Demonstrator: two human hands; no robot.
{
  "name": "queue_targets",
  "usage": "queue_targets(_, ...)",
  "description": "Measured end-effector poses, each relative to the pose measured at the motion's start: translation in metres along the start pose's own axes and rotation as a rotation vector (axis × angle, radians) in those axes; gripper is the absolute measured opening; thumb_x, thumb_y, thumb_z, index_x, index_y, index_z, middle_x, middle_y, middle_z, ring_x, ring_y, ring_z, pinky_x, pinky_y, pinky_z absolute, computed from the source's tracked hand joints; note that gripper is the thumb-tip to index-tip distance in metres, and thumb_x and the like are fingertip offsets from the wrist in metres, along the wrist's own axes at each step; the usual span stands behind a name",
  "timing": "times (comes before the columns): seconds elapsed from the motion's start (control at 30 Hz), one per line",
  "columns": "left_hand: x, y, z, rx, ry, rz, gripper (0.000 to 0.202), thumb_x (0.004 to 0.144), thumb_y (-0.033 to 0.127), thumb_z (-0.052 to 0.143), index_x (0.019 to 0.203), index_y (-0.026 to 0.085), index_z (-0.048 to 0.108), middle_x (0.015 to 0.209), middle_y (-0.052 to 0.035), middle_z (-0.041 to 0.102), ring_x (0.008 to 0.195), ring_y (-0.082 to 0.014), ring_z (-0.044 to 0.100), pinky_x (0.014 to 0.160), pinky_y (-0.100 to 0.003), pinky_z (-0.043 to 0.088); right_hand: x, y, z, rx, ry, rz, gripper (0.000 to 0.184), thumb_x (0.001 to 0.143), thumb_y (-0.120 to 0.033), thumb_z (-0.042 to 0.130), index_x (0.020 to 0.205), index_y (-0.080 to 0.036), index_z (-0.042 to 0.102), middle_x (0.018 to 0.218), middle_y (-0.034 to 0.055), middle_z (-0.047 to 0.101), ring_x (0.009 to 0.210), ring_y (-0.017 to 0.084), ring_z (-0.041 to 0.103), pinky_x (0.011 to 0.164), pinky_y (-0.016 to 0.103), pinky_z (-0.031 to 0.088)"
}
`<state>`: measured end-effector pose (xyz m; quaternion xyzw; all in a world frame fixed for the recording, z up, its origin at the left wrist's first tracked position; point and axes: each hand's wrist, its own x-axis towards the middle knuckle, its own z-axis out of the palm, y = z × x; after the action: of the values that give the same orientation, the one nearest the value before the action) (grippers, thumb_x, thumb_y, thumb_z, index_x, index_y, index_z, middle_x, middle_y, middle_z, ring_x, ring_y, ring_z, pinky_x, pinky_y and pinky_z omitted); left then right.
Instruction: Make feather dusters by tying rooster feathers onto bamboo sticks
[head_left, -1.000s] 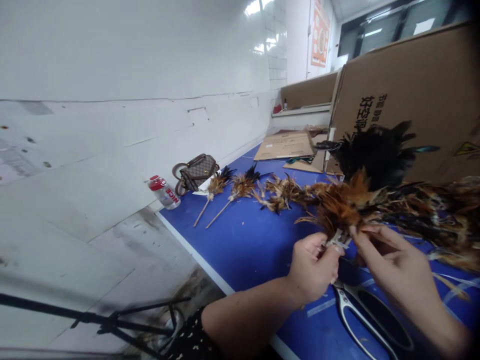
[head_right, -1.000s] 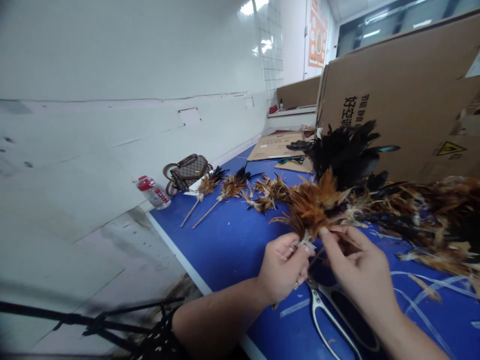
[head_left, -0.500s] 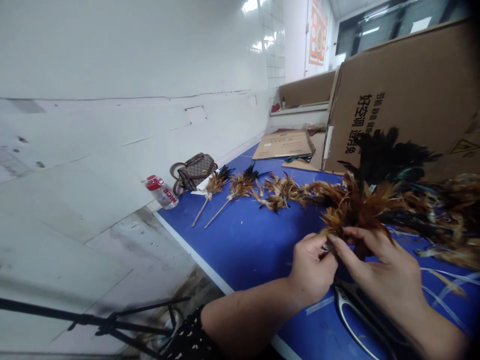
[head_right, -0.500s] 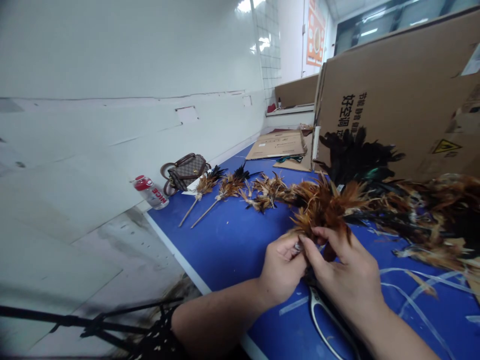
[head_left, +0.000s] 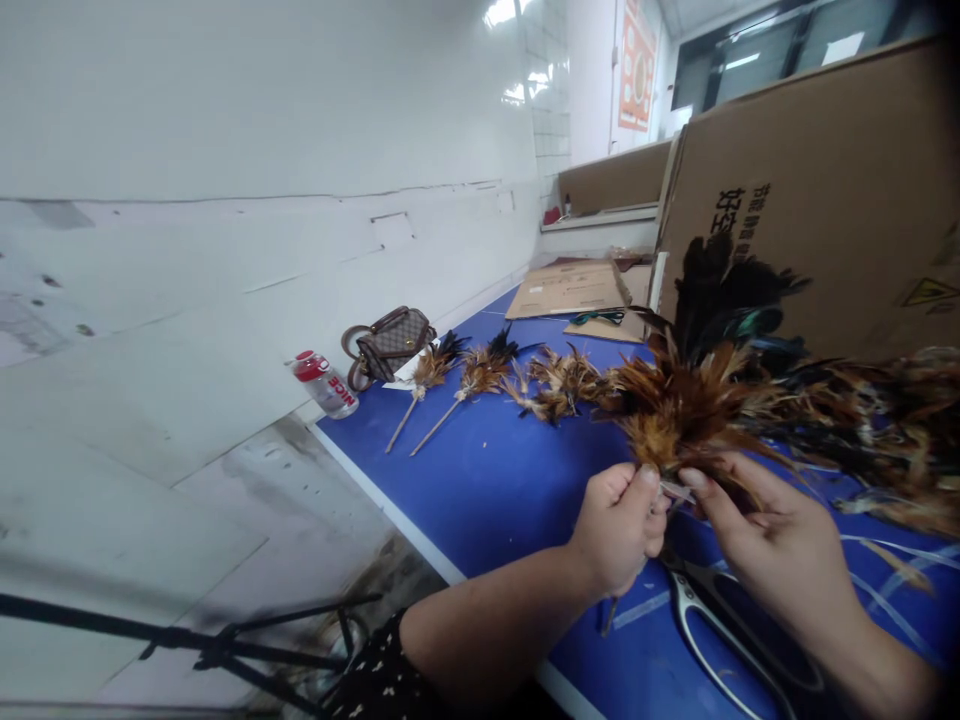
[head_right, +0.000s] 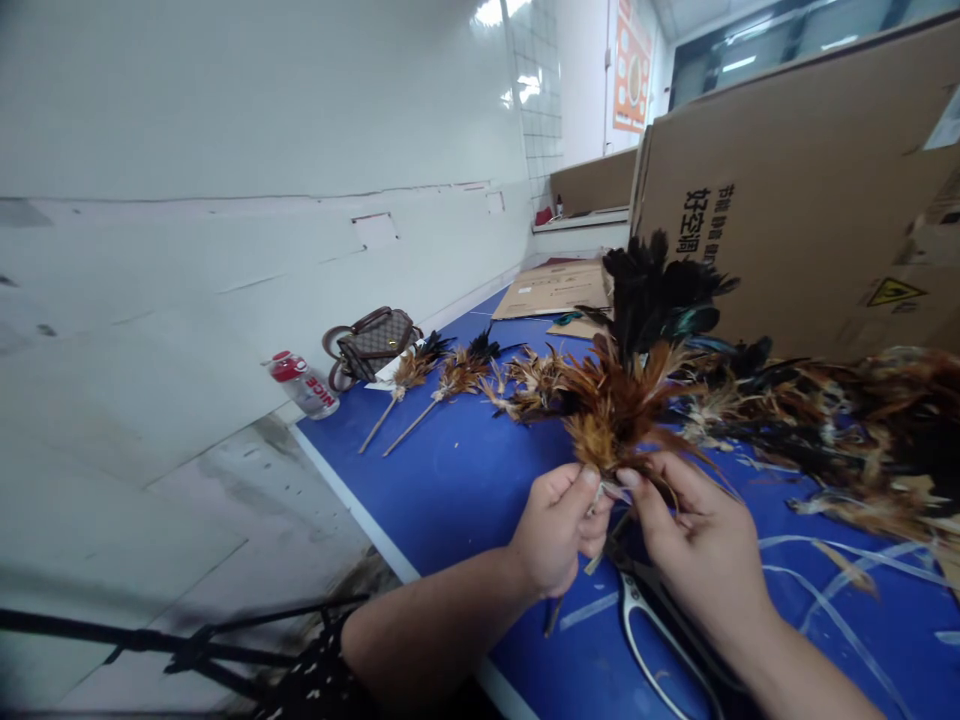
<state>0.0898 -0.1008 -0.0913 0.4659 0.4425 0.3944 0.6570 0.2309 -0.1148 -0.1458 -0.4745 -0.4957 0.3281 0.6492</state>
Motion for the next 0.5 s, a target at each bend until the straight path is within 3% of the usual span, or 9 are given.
queue_targets(0.17, -0.002, 0.002, -0.001, -0.076, -0.098, -0.058, 0.062, 0.079, 0.070, 0.079, 0.086, 0.015, 0.053, 0.068, 0.0067, 0.042, 0.043, -0.0002, 0.023, 0.038, -0.019, 0.015, -0.001, 0.000, 0.006, 0.015, 0.154, 0.149, 0.035, 0.084, -0.057, 0.076, 0.096, -0.024, 0.076, 0.100, 0.0072, 0.075, 0.091, 0.028, 0.069, 0.071, 0.035, 0.057)
queue_targets(0.3, -0.002, 0.008, -0.005, -0.133, -0.213, -0.159, 0.061, 0.078, 0.068, 0.081, 0.084, 0.017, 0.048, 0.068, 0.0074, 0.038, 0.043, -0.0001, 0.020, 0.039, -0.019, 0.011, -0.001, -0.002, 0.011, 0.246, 0.102, 0.278, 0.041, 0.083, -0.058, 0.079, 0.110, -0.026, 0.075, 0.107, 0.0061, 0.075, 0.084, 0.024, 0.069, 0.064, 0.031, 0.058)
queue_targets(0.4, 0.001, 0.014, -0.012, -0.194, -0.349, -0.241, 0.054, 0.081, 0.058, 0.082, 0.083, 0.017, 0.047, 0.068, 0.0071, 0.035, 0.043, -0.0008, 0.018, 0.041, -0.021, 0.008, 0.001, -0.005, 0.008, 0.238, 0.078, 0.271, 0.039, 0.083, -0.057, 0.082, 0.101, -0.024, 0.075, 0.093, 0.0056, 0.074, 0.071, 0.019, 0.065, 0.056, 0.027, 0.054)
queue_targets(0.5, 0.005, 0.018, -0.020, -0.300, -0.379, -0.249, 0.045, 0.082, 0.048, 0.082, 0.086, 0.017, 0.049, 0.070, 0.0063, 0.033, 0.045, -0.0019, 0.016, 0.043, -0.022, 0.005, 0.002, -0.004, 0.004, 0.278, -0.019, 0.233, 0.041, 0.083, -0.058, 0.083, 0.098, -0.021, 0.074, 0.089, 0.0061, 0.072, 0.069, 0.018, 0.064, 0.059, 0.027, 0.056)
